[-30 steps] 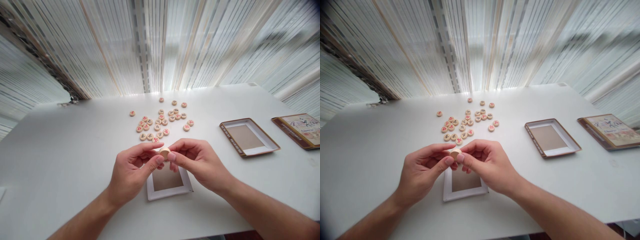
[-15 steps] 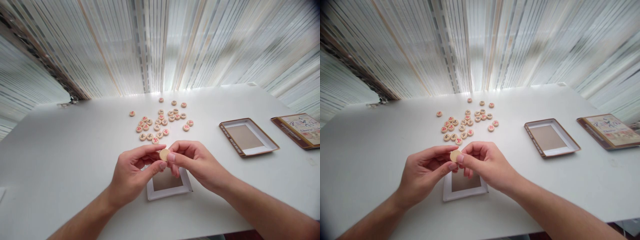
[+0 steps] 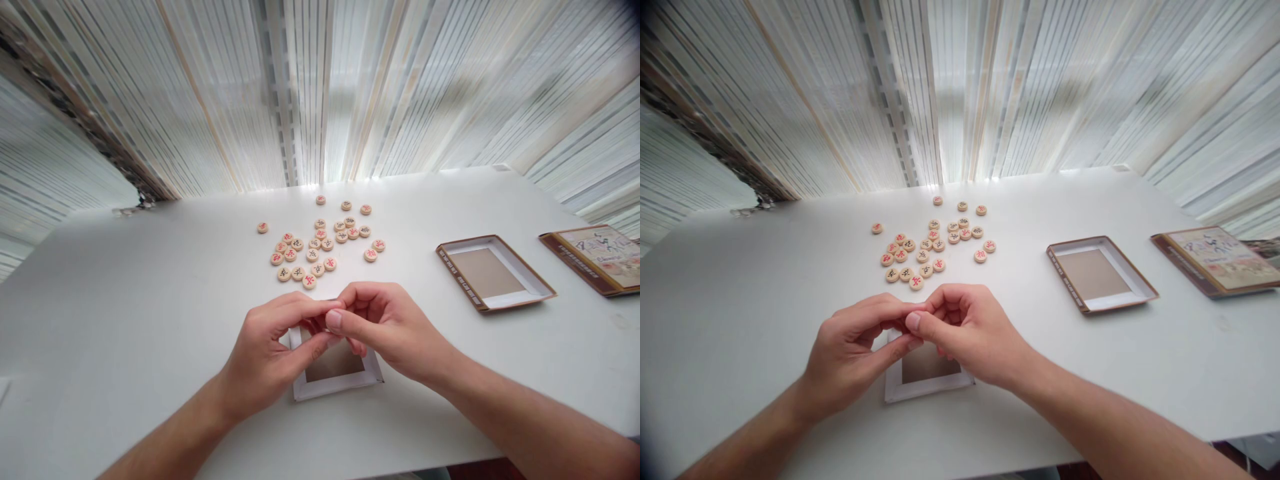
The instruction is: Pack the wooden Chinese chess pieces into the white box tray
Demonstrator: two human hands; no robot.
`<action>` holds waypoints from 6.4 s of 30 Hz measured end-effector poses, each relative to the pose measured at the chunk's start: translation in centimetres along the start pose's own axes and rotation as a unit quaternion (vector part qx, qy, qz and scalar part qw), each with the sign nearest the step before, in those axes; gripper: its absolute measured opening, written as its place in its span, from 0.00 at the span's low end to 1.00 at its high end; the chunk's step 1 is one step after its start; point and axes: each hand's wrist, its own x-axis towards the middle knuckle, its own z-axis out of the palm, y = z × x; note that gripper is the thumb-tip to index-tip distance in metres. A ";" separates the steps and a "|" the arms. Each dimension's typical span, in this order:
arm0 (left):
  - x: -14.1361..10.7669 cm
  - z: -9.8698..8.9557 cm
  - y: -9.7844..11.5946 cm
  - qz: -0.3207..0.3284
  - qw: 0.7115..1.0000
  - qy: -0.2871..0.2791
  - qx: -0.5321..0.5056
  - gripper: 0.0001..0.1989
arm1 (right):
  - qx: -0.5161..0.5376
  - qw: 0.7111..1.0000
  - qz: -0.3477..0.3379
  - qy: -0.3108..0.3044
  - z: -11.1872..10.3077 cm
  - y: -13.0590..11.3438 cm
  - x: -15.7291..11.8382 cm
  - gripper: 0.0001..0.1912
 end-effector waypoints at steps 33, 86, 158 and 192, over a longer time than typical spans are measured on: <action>-0.2 0.0 -0.3 0.024 1.000 -0.003 0.009 0.19 | 0.068 0.997 0.036 -0.012 0.0 0.0 0.0 0.21; -0.1 -0.2 0.1 0.005 0.999 0.000 -0.040 0.20 | 0.127 0.990 0.017 -0.060 -0.2 0.3 0.0 0.15; 0.1 -0.2 -0.2 -0.199 0.952 0.120 -0.198 0.02 | -0.397 0.805 -0.436 0.064 -1.0 0.7 0.1 0.09; 0.5 -0.7 -0.6 -0.150 0.979 0.139 0.020 0.06 | -0.545 0.788 -0.287 0.002 -2.7 1.7 1.3 0.04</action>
